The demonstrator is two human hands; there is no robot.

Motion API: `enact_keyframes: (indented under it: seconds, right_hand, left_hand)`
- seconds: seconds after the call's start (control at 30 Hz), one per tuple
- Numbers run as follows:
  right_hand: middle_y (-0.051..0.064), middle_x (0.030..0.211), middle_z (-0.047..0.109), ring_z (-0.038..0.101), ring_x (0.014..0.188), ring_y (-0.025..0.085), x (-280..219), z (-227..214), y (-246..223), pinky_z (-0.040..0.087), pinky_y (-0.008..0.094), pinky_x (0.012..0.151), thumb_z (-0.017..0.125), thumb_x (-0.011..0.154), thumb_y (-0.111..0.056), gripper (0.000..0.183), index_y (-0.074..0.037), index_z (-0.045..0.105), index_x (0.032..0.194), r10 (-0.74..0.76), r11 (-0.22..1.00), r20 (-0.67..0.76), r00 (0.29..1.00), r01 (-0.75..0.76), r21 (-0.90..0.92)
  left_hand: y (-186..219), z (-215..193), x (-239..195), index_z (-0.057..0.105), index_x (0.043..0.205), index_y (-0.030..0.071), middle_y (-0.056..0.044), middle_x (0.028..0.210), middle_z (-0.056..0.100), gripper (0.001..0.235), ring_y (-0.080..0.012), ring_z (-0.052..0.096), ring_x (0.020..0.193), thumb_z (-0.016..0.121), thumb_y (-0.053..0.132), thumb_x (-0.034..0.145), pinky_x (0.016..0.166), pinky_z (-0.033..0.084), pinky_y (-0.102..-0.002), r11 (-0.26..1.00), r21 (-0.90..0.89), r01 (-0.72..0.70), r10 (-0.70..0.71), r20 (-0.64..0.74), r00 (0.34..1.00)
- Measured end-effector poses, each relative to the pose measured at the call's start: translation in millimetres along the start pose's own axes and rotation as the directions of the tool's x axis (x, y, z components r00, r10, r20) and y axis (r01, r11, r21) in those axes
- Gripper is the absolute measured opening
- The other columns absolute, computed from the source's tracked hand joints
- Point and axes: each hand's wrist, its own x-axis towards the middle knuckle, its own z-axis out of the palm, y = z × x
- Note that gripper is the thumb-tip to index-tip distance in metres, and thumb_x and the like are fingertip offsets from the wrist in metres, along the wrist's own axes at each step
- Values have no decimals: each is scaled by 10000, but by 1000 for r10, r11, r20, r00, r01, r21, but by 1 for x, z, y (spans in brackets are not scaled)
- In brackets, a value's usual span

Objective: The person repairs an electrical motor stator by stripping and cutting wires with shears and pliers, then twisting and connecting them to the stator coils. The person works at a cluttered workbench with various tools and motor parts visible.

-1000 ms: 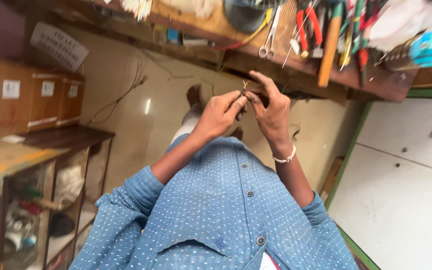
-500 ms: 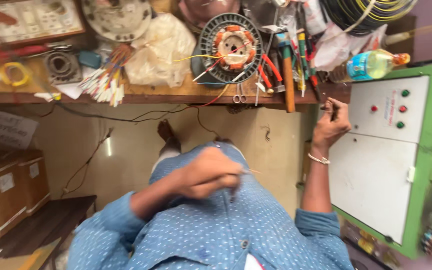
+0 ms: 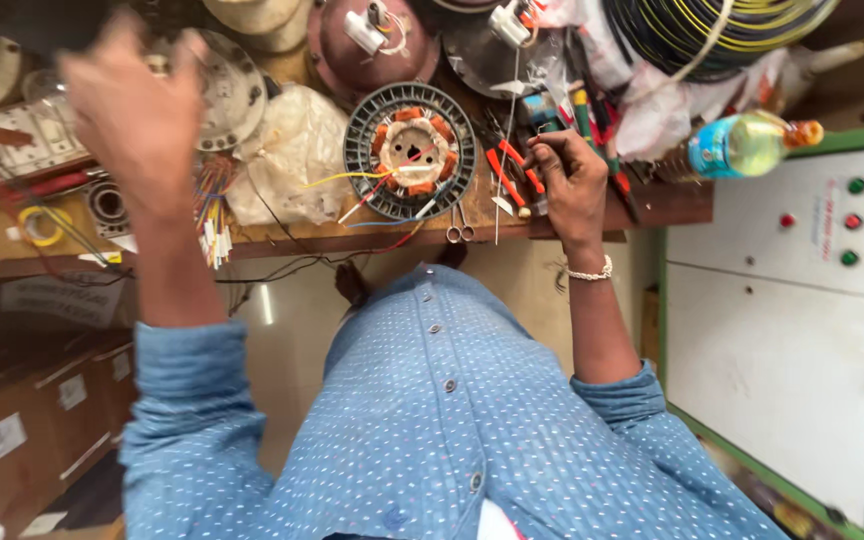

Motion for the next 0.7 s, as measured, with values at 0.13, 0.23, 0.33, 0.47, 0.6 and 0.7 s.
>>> enact_keyframes:
  seconds: [0.13, 0.23, 0.33, 0.47, 0.6, 0.7]
  right_hand:
    - [13, 863, 663, 578, 740, 59, 16, -6, -5, 469, 223, 645, 635, 1065, -59, 129, -3, 701, 1161, 88, 996, 121, 989, -86, -19]
    - [27, 854, 668, 580, 738, 73, 10, -11, -11, 481, 244, 637, 637, 1048, -42, 165, -20, 715, 1191, 77, 997, 321, 944, -63, -54]
    - [76, 893, 697, 640, 770, 106, 14, -17, -17, 525, 279, 676, 675, 999, -33, 177, -4, 712, 1170, -108, 978, 563, 820, 190, -89]
    - [84, 906, 737, 711, 808, 120, 9, -21, -17, 567, 293, 722, 674, 973, -19, 146, -5, 720, 1111, -140, 978, 711, 689, 206, -7]
    - [69, 862, 730, 686, 788, 107, 4, -20, -22, 553, 265, 710, 690, 994, -59, 124, -2, 726, 1098, 6, 993, 736, 677, -90, 75]
    - [69, 880, 725, 672, 804, 100, -10, -13, -31, 541, 253, 712, 708, 1002, -83, 120, -7, 736, 1090, 93, 968, 692, 715, -229, 106]
  left_hand:
    - [79, -28, -43, 728, 1183, 50, -132, 1051, 756, 329, -322, 711, 917, 811, 269, 952, 828, 539, -451, 902, -417, 112, 58, 374, 926]
    - [148, -38, -85, 706, 1248, 91, -140, 1151, 762, 311, -263, 745, 1031, 784, 166, 957, 902, 570, -365, 600, -747, 286, 123, 439, 890]
    - [190, -30, -94, 652, 1314, 82, -90, 1096, 764, 419, -188, 739, 990, 743, 151, 910, 868, 587, -309, 301, -763, 572, 206, 638, 742]
    - [195, -22, -97, 681, 1269, 57, -80, 1085, 753, 385, -158, 742, 950, 792, 148, 912, 850, 593, -290, 309, -827, 469, 347, 558, 754]
    - [179, -21, -89, 719, 1133, 46, -58, 1028, 743, 267, -133, 753, 887, 818, 169, 918, 762, 616, -266, 287, -872, 397, 485, 489, 724]
    - [168, -24, -94, 756, 989, 38, -51, 868, 728, 172, -127, 694, 745, 838, 164, 905, 643, 538, -295, 322, -876, 359, 422, 472, 774]
